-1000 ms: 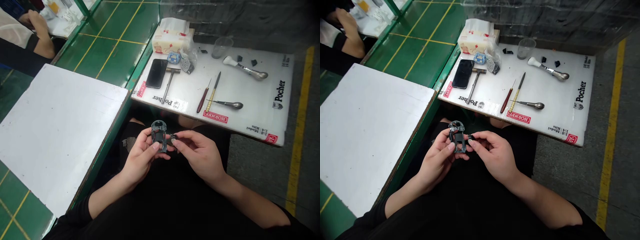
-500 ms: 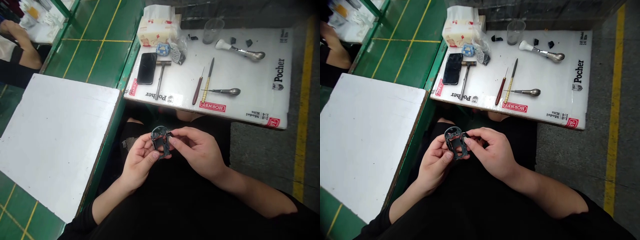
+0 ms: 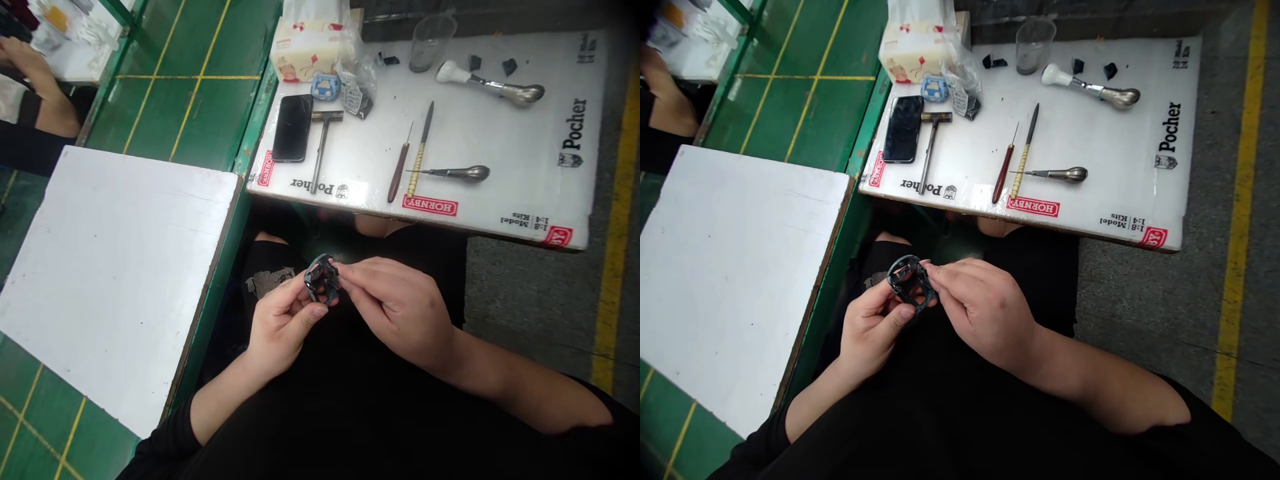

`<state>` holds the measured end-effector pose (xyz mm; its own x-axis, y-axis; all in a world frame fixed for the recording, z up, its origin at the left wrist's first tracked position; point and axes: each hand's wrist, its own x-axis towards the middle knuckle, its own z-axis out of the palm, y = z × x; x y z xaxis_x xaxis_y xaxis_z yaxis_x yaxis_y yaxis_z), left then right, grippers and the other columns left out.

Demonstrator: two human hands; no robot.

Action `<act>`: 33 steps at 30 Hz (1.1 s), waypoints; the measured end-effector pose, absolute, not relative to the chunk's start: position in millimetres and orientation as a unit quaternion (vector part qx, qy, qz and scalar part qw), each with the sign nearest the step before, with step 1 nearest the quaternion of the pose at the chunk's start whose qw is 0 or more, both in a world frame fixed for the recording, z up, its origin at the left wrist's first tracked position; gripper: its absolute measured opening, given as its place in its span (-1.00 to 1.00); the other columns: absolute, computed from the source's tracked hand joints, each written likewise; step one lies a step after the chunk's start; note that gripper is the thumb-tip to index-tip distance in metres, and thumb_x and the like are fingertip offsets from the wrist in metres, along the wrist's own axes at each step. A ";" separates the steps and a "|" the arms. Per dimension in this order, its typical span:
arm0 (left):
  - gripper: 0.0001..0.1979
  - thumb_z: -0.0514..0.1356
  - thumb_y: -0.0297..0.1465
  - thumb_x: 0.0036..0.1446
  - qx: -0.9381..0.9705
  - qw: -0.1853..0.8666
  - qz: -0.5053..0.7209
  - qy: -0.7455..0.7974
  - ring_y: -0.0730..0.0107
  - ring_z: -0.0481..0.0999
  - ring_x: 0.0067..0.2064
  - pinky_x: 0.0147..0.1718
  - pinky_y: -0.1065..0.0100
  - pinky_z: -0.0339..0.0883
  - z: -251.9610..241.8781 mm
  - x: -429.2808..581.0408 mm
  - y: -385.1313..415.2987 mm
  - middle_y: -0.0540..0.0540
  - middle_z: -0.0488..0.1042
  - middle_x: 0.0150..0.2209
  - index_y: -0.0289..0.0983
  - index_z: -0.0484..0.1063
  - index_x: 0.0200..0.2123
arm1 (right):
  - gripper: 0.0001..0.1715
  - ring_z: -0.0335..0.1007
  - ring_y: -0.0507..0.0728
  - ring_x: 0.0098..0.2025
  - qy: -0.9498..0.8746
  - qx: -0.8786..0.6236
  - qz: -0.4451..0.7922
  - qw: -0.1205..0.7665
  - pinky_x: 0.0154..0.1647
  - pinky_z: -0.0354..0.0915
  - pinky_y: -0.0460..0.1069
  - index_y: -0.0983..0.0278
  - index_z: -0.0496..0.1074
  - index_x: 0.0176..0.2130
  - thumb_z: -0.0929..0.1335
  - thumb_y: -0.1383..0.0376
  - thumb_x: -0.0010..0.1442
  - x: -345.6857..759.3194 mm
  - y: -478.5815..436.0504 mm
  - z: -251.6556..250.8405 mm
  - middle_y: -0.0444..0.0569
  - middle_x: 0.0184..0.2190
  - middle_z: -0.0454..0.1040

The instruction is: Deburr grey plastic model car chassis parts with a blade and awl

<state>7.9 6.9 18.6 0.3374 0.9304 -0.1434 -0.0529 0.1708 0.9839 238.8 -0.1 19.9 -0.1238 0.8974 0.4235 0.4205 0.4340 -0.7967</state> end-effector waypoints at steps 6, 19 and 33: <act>-0.41 0.70 -0.41 0.25 0.399 0.705 0.414 0.414 0.10 0.89 0.09 0.02 0.25 0.84 15.7 10.9 9.4 -0.17 0.84 0.20 -0.06 0.76 0.31 | -0.65 0.78 0.25 -0.02 -0.708 -0.483 0.275 0.436 0.10 0.72 0.15 0.19 0.77 0.23 0.46 0.43 0.59 241.5 0.1 21.2 0.06 0.00 0.83; -0.52 0.74 -0.33 0.16 0.311 0.809 0.316 0.387 0.18 0.83 -0.02 -0.05 0.31 0.78 22.0 15.0 19.7 -0.22 0.84 0.05 -0.19 0.84 0.13 | -0.85 0.73 0.18 -0.19 -0.558 -0.554 0.472 0.399 -0.22 0.55 0.07 0.14 0.84 -0.08 0.56 0.21 0.55 250.7 9.6 21.5 -0.05 -0.16 0.78; -0.28 0.69 -0.27 0.22 0.662 0.390 0.329 0.549 0.12 0.84 0.02 0.16 0.09 0.80 20.5 26.4 19.4 -0.19 0.81 0.15 -0.17 0.65 0.40 | -0.77 0.73 0.18 -0.20 -0.492 -0.548 0.542 0.404 -0.17 0.59 0.06 0.13 0.78 -0.06 0.57 0.05 0.54 246.4 5.4 13.9 -0.04 -0.15 0.80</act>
